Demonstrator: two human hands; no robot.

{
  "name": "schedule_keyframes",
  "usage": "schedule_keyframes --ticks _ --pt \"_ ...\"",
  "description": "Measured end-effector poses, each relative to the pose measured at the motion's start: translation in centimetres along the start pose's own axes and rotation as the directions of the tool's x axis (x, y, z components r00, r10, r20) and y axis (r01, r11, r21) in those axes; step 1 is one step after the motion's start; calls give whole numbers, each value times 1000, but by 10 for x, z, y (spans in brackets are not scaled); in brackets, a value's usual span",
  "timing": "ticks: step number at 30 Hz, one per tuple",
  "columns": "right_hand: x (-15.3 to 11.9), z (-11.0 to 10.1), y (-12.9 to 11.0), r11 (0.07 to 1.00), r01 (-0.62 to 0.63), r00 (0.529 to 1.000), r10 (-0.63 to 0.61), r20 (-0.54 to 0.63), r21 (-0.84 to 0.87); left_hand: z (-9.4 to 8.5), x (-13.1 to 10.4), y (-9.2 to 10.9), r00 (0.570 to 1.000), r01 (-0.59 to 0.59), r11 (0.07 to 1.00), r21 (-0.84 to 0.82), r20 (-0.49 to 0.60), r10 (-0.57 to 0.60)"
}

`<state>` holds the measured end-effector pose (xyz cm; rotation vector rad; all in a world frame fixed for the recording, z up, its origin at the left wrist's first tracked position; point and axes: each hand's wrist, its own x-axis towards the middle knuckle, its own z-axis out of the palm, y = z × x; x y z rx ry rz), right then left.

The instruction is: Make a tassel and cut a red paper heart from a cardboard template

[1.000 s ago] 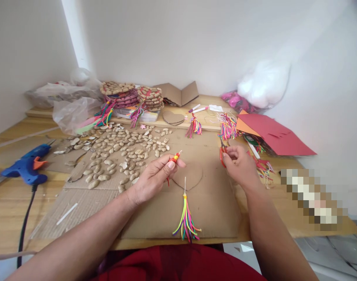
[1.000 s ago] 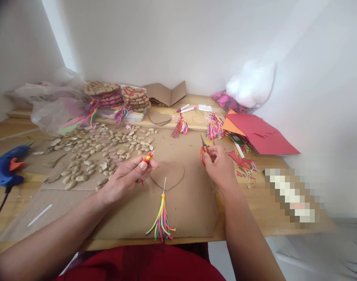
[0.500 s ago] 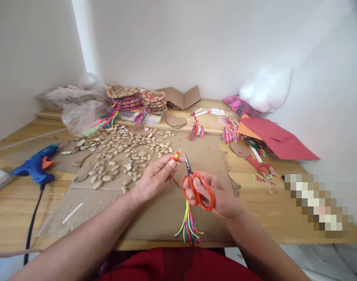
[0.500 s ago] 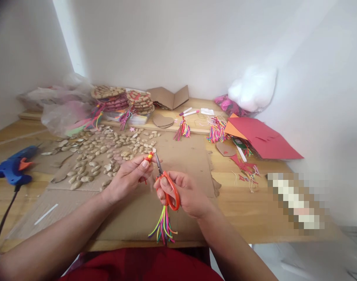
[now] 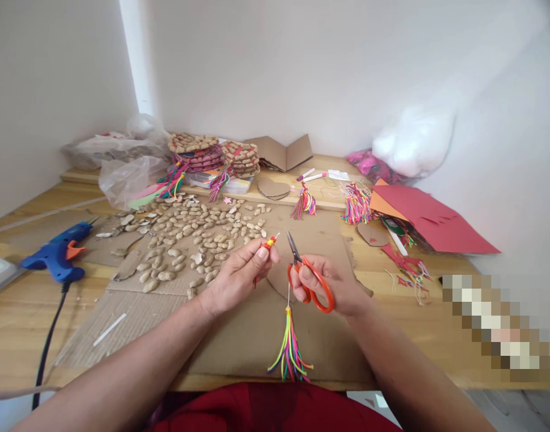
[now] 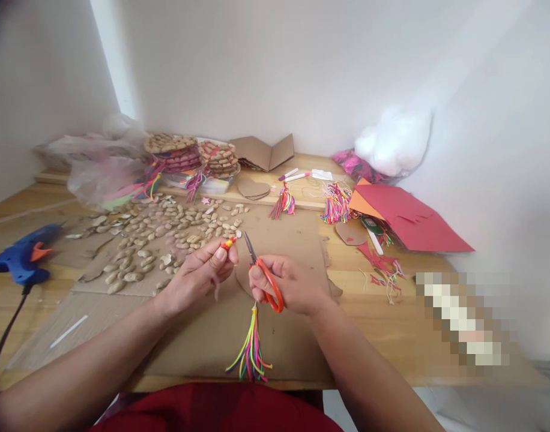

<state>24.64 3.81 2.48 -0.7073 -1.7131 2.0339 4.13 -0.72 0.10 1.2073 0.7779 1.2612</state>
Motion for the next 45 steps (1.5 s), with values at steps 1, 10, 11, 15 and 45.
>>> schedule_keyframes --ticks 1,10,11,15,45 --pt "-1 0 0 1000 -3 1000 3 5 -7 1 0 1 1000 6 1000 1 4 -6" --pt "-8 0 -7 993 -84 993 92 81 -87 1 -1 4 999 4 998 60 41 -7" --pt "-8 0 -8 993 -85 992 92 81 -85 1 -1 4 999 1 998 66 44 -4" --pt "-5 2 -10 996 -68 995 73 69 -60 -2 -1 5 1000 -1 985 171 19 -3" --pt "-3 10 4 999 2 997 -5 74 39 -8 1 -9 904 -207 490 847 -27 427"
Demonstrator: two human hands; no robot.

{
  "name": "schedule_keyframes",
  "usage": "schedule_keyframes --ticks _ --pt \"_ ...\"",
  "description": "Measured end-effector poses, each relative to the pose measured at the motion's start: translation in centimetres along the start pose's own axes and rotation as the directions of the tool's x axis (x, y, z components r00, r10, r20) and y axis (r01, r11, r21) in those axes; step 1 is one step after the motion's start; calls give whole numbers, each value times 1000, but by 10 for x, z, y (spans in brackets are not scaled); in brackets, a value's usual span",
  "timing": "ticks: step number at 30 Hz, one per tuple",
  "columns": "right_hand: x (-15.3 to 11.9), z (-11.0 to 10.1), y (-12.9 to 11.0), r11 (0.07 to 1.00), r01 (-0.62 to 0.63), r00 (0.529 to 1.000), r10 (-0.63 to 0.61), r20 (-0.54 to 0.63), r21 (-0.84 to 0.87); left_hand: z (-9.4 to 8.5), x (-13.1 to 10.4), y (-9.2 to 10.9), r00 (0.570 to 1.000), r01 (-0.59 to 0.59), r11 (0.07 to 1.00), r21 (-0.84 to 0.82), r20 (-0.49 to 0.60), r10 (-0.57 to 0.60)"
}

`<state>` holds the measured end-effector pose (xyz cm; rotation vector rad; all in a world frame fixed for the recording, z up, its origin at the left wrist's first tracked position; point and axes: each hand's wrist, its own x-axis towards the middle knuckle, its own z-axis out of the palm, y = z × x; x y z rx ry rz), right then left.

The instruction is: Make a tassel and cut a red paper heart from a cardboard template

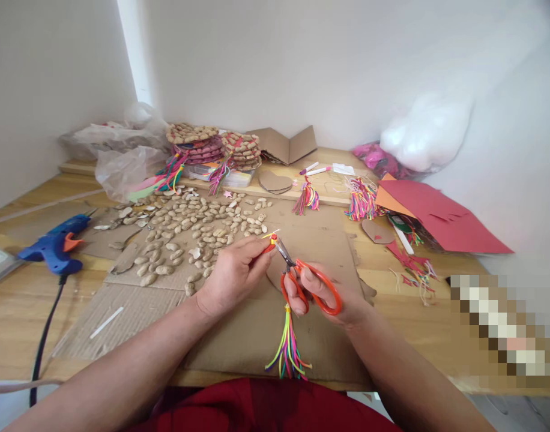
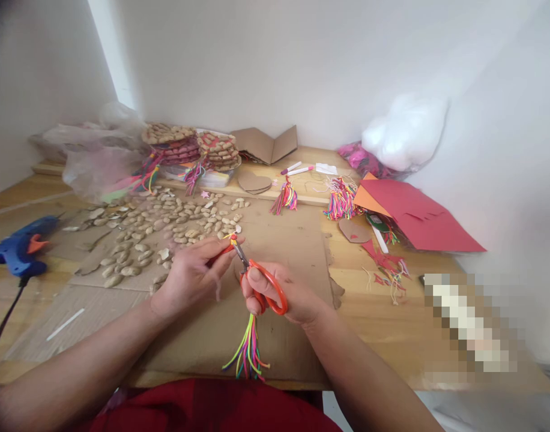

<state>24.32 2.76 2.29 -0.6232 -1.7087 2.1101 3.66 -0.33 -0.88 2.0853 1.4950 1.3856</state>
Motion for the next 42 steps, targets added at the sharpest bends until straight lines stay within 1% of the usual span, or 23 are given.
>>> schedule_keyframes --ticks 4,7,9,12,14,15,17,18,20,22,23,25,29,33,35,39,40,42 --pt "1 0 2 1000 1 1000 -1 1 5 0 1 0 1000 -14 1000 6 -11 14" --pt "1 0 2 1000 -1 1000 1 -9 8 -3 3 4 1000 -7 999 -33 16 8" --pt "1 1 1 1000 0 1000 0 -12 -1 -5 4 7 999 23 996 -86 49 -19" --pt "1 2 -1 999 27 999 -28 -19 -32 -8 5 10 991 112 982 -154 88 -100" --pt "3 4 -3 996 61 996 -65 -63 -65 -7 6 11 985 159 968 -193 91 -143" --pt "3 4 -3 993 77 991 -85 -106 -85 -6 6 10 984 168 963 -209 88 -153" --pt "6 6 -2 987 87 964 -117 -240 -132 -3 5 9 983 178 957 -228 78 -164" --pt "7 6 0 984 81 938 -128 -322 -156 -1 4 8 982 185 956 -228 69 -174" --pt "9 6 3 978 63 871 -150 -467 -197 2 3 8 977 213 952 -219 58 -205" --pt "11 5 7 974 58 816 -172 -551 -218 3 2 9 973 232 949 -214 68 -222" --pt "12 5 8 974 62 804 -179 -567 -219 4 1 10 971 236 950 -206 86 -223" --pt "13 5 9 977 64 803 -172 -571 -204 4 1 13 968 235 957 -172 129 -214" --pt "16 9 8 982 28 827 -129 -548 -188 4 -1 16 966 210 973 -100 173 -191" --pt "17 11 5 988 -18 826 -71 -559 -152 5 -2 16 959 217 970 -107 210 -191" --pt "18 9 5 995 -26 824 -33 -566 -96 6 -3 16 949 248 958 -146 236 -209" --pt "21 0 12 999 5 830 23 -557 49 6 -3 14 918 340 904 -259 300 -259" --pt "22 -3 13 997 14 836 29 -547 74 6 -3 13 904 372 882 -289 326 -275" --pt "23 -6 15 994 26 849 33 -527 104 5 -3 13 862 458 821 -341 395 -317"
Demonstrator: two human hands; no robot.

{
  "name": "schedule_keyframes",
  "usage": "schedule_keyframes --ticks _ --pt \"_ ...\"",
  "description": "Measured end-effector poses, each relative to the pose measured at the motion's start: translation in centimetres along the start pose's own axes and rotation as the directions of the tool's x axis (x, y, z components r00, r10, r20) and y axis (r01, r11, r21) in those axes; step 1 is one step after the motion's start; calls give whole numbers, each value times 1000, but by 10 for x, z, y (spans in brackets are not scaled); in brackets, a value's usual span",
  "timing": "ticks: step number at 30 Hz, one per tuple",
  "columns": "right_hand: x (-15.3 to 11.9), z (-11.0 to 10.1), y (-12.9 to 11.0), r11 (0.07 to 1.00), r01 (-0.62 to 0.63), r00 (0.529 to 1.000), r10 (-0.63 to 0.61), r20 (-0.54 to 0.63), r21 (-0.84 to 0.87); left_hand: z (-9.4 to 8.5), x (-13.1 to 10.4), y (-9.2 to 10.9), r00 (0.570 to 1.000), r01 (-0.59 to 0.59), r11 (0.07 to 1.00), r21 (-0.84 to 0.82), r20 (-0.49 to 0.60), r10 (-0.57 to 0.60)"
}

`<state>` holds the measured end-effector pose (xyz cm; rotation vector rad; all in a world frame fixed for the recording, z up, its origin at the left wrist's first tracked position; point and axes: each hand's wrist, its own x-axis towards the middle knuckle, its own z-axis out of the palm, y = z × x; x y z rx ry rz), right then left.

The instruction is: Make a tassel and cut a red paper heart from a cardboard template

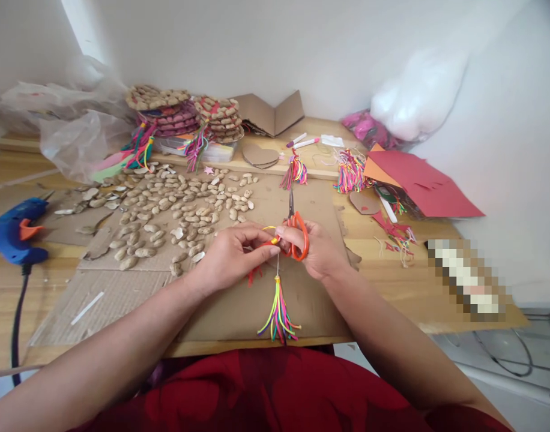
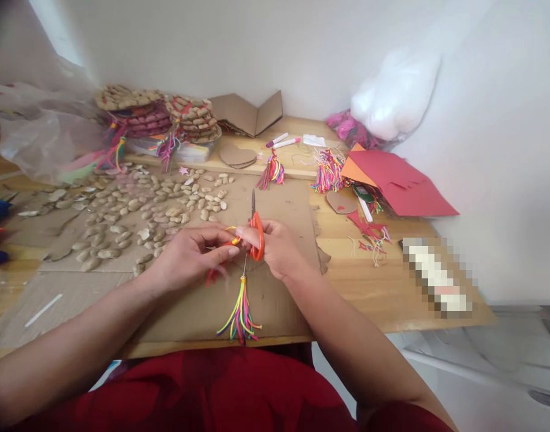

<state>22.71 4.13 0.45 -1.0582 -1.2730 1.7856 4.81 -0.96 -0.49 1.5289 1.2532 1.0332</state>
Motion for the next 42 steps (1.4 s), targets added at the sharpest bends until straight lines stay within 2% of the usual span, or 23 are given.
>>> schedule_keyframes --ticks 3,6,13,20,26,29,32,36,42 --pt "1 -1 0 999 -19 999 18 30 35 -1 0 3 990 127 981 -149 79 -117" --pt "0 -1 -1 995 -61 997 57 58 76 -1 1 7 973 210 945 -250 153 -175" --pt "0 -1 -2 984 -108 991 97 88 140 -1 0 9 959 253 918 -305 202 -197" --pt "2 -2 1 980 -108 993 98 68 166 0 1 10 980 190 933 -306 118 -161" --pt "4 -1 4 983 -72 996 63 59 171 -1 -1 12 969 228 913 -337 169 -180" --pt "5 -1 4 982 -75 997 71 33 171 -1 -1 12 983 162 933 -320 133 -125" --pt "4 0 3 980 -109 994 106 29 169 0 -2 12 997 39 964 -264 75 -19" --pt "4 2 3 975 -145 989 136 61 171 2 -6 13 997 -62 975 -212 36 72" --pt "2 1 8 977 -145 976 115 187 155 3 -9 17 994 -49 941 -335 75 78"
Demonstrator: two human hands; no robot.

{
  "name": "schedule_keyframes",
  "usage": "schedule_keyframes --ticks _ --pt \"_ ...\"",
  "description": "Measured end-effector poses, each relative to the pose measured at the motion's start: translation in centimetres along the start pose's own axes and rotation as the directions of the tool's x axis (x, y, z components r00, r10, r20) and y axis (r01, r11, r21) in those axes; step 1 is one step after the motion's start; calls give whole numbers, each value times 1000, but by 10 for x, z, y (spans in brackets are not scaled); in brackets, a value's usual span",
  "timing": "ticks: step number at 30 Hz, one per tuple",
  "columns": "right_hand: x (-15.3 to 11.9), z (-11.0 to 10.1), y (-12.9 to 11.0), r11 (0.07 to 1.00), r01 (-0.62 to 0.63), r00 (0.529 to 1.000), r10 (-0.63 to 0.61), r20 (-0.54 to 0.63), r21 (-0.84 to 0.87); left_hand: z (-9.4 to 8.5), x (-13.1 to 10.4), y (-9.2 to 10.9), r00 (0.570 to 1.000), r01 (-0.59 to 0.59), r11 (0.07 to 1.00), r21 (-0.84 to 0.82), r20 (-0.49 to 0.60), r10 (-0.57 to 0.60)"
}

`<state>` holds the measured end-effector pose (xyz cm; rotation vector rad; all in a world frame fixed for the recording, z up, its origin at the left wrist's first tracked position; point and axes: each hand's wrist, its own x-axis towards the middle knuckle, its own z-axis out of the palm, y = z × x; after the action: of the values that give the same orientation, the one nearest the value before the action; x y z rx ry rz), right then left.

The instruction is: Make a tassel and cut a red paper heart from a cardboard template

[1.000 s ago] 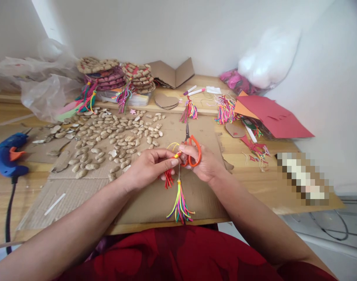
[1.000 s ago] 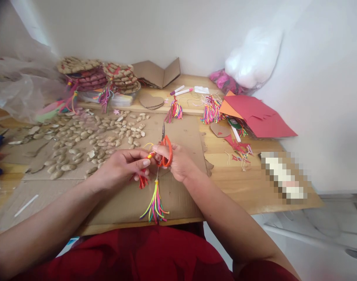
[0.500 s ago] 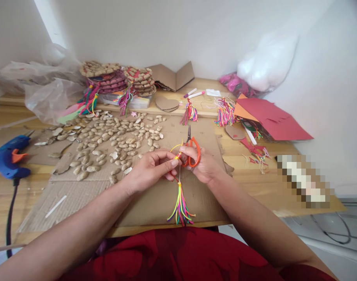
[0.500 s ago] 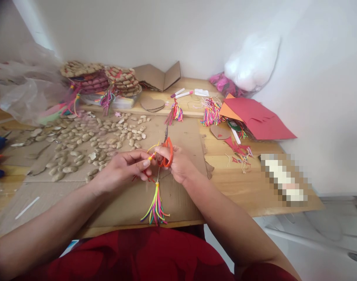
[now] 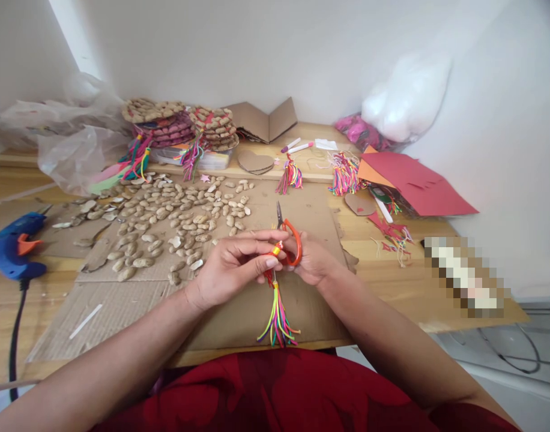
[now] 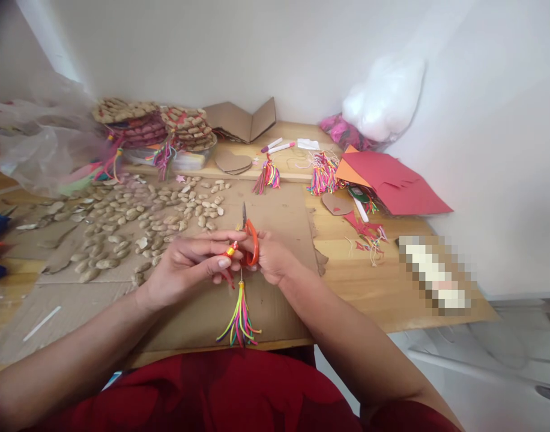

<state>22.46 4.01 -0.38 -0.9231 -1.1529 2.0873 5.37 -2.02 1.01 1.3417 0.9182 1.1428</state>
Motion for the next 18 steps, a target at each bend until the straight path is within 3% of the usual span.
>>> schedule_keyframes --ticks 7,18 --pt "-2 2 -1 999 -36 999 35 28 29 2 1 1 997 2 988 -155 -70 -13" --pt "-3 4 -3 992 20 997 -29 -73 -123 -5 3 0 981 -110 991 82 -153 121"
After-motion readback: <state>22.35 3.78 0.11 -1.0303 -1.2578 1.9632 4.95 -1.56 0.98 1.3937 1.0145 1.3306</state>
